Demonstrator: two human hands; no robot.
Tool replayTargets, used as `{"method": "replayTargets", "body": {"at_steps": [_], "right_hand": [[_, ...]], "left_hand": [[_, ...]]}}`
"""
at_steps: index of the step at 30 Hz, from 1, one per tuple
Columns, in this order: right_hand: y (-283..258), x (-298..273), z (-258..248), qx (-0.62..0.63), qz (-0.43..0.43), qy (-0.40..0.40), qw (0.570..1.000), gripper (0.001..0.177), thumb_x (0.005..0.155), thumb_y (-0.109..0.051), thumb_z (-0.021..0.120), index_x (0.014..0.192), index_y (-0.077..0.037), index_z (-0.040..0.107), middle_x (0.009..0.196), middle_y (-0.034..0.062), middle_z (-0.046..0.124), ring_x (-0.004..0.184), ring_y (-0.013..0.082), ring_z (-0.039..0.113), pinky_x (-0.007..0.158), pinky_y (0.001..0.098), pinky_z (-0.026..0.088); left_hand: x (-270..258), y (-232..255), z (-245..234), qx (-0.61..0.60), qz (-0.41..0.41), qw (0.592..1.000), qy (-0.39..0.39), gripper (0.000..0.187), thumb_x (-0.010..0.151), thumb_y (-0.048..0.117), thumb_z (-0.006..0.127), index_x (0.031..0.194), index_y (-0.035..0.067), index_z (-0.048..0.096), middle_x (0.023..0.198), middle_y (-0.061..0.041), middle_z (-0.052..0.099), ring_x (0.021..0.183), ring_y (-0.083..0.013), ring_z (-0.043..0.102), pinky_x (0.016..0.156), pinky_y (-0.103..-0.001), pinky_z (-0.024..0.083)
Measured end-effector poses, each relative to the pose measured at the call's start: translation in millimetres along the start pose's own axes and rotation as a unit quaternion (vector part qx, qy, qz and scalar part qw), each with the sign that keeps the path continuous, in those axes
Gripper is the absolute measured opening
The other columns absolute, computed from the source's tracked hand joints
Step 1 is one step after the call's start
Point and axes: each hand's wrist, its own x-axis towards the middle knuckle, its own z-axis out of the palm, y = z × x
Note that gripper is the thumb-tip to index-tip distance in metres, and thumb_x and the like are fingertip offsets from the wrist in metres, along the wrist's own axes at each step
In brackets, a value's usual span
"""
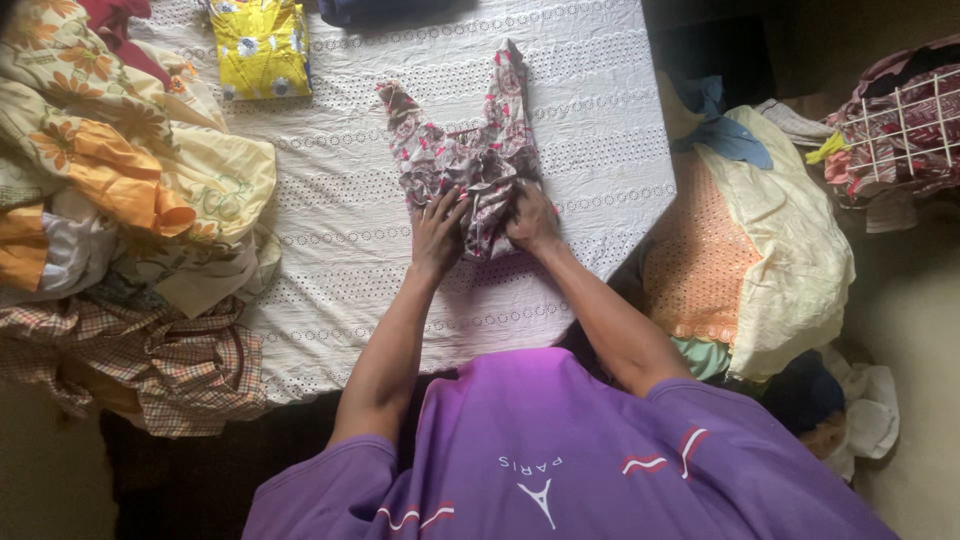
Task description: The person folds a patterned garment on a table and places it into a stack with other folded clothes.
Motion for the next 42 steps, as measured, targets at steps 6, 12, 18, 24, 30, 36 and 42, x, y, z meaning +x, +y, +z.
{"method": "replayTargets", "body": {"at_steps": [6,12,18,24,30,36,42], "right_hand": [[9,1,10,-0.055,-0.141,0.132,0.98,0.057,0.076,0.004,0.061,0.131,-0.008,0.051,0.14,0.0178,0.05,0.121,0.0352,0.06,0.097,0.0407,0.058],[25,5,12,-0.004,-0.215,0.131,0.968,0.057,0.089,0.0,0.07,0.138,-0.021,0.051,0.154,0.0129,0.041,0.137,0.0336,0.05,0.088,0.0383,0.061],[11,-22,-52,-0.014,-0.239,-0.095,0.966,0.074,0.085,-0.04,0.078,0.148,-0.019,0.044,0.166,0.0132,0.025,0.153,0.0388,0.027,0.12,0.0659,0.023],[15,-42,-53,-0.144,-0.162,-0.198,0.956,0.087,0.078,-0.044,0.074,0.154,-0.024,0.037,0.17,0.015,0.014,0.157,0.0393,0.011,0.125,0.0598,0.016],[14,-35,-43,-0.156,-0.104,-0.217,0.958,0.087,0.073,-0.028,0.078,0.152,-0.027,0.042,0.166,0.0128,0.025,0.154,0.0384,0.016,0.124,0.0583,0.017],[26,-28,-31,-0.145,-0.19,-0.13,0.962,0.083,0.068,-0.005,0.084,0.143,-0.02,0.052,0.156,0.0135,0.046,0.142,0.0363,0.043,0.12,0.0501,0.035],[-4,-26,-59,-0.111,-0.253,-0.02,0.961,0.061,0.068,-0.001,0.084,0.125,-0.012,0.066,0.125,0.0097,0.071,0.111,0.0259,0.068,0.111,0.0525,0.045]], "left_hand": [[33,18,-39,0.063,-0.095,0.978,-0.174,0.059,0.09,0.024,0.05,0.149,0.029,0.044,0.162,-0.012,0.031,0.138,-0.0337,0.038,0.099,-0.06,0.037],[48,14,-40,-0.005,-0.181,0.963,-0.197,0.06,0.089,0.028,0.054,0.146,0.02,0.038,0.155,-0.008,0.042,0.135,-0.0296,0.042,0.103,-0.064,0.038],[11,5,-2,0.001,-0.108,0.994,-0.03,0.03,0.111,0.027,0.053,0.14,0.019,0.049,0.163,-0.011,0.039,0.151,-0.0293,0.038,0.121,-0.06,0.031],[-56,18,-22,-0.007,0.0,1.0,0.007,0.072,0.095,0.04,0.068,0.153,0.016,0.035,0.163,-0.014,0.029,0.153,-0.0335,0.019,0.122,-0.055,0.02],[-42,35,-40,0.059,-0.083,0.985,-0.141,0.099,0.078,0.044,0.082,0.156,0.023,0.025,0.16,-0.009,0.027,0.151,-0.0336,0.014,0.115,-0.064,0.02],[-29,38,-48,0.067,-0.1,0.983,-0.14,0.088,0.076,0.018,0.08,0.152,0.022,0.036,0.154,-0.006,0.039,0.148,-0.032,0.026,0.11,-0.059,0.034],[-18,35,-62,0.031,-0.081,0.989,-0.121,0.057,0.085,0.001,0.064,0.14,0.011,0.055,0.141,-0.015,0.056,0.124,-0.0315,0.058,0.094,-0.049,0.053]]}}
